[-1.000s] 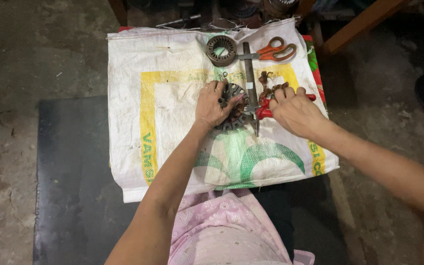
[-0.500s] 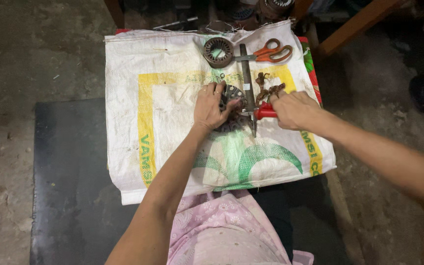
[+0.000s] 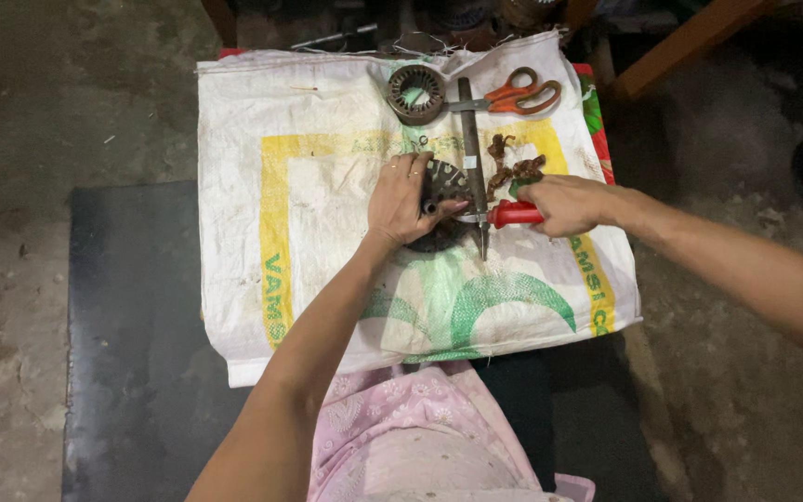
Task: The person uses red-handled pliers to pull out debris from the slots of a circular metal motor part. They rotate the part to access different areas and continue removing material throughout the clip.
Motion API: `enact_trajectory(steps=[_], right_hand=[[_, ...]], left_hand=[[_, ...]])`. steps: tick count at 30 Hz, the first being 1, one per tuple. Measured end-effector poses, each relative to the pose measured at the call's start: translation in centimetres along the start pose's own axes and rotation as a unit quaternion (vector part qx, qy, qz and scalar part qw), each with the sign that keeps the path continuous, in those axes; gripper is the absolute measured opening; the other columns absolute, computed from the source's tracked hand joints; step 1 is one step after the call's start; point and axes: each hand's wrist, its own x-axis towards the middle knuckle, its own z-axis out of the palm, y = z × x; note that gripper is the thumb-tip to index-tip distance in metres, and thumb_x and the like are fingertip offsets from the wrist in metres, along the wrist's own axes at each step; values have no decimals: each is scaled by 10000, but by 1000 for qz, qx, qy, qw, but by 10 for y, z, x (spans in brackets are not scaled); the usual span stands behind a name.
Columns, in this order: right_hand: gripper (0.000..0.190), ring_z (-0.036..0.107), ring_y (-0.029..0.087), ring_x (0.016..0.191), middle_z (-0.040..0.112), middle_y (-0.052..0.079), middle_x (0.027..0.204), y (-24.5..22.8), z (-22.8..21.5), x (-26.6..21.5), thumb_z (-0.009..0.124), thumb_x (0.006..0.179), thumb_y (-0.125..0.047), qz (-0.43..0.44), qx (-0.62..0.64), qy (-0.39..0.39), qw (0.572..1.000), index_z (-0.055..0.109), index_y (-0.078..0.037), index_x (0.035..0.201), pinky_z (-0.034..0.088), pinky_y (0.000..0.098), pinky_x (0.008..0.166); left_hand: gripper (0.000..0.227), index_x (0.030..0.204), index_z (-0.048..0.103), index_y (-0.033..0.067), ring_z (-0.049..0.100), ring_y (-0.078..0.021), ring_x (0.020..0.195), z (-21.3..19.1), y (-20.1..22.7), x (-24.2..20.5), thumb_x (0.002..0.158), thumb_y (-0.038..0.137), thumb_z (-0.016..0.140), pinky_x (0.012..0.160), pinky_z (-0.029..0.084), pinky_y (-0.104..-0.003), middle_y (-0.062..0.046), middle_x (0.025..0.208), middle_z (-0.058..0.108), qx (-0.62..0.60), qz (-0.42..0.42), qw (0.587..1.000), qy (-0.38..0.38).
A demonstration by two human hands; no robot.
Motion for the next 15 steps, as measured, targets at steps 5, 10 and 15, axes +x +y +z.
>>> enact_trajectory(steps=[5,10,15], right_hand=[[324,714,309,732,715,158,775,14,2,14,639,639,-46,-39,38,4,999,678,0,957,535,469,720],[373,696,291,714,712,161,761,22,8,18,637,617,-59,-49,55,5,997,690,0,981,530,469,712],[314,669,243,672,699,148,732,28,0,23,663,657,-99,-67,52,-11,996,709,47,931,524,467,664]], left_hand=[[970,1372,534,-50,547,-407,1179,0,1,-1,848,759,638,1039,445,-483,-225,1277,577,-5,4,999,34],[981,1383,535,-52,545,-414,1157,6,-3,-4,834,752,651,1022,443,-491,-232,1263,570,-7,-4,1000,24],[1007,1396,537,-52,544,-413,1163,13,-6,-7,852,792,599,1033,443,-485,-232,1274,565,-4,-14,999,34]])
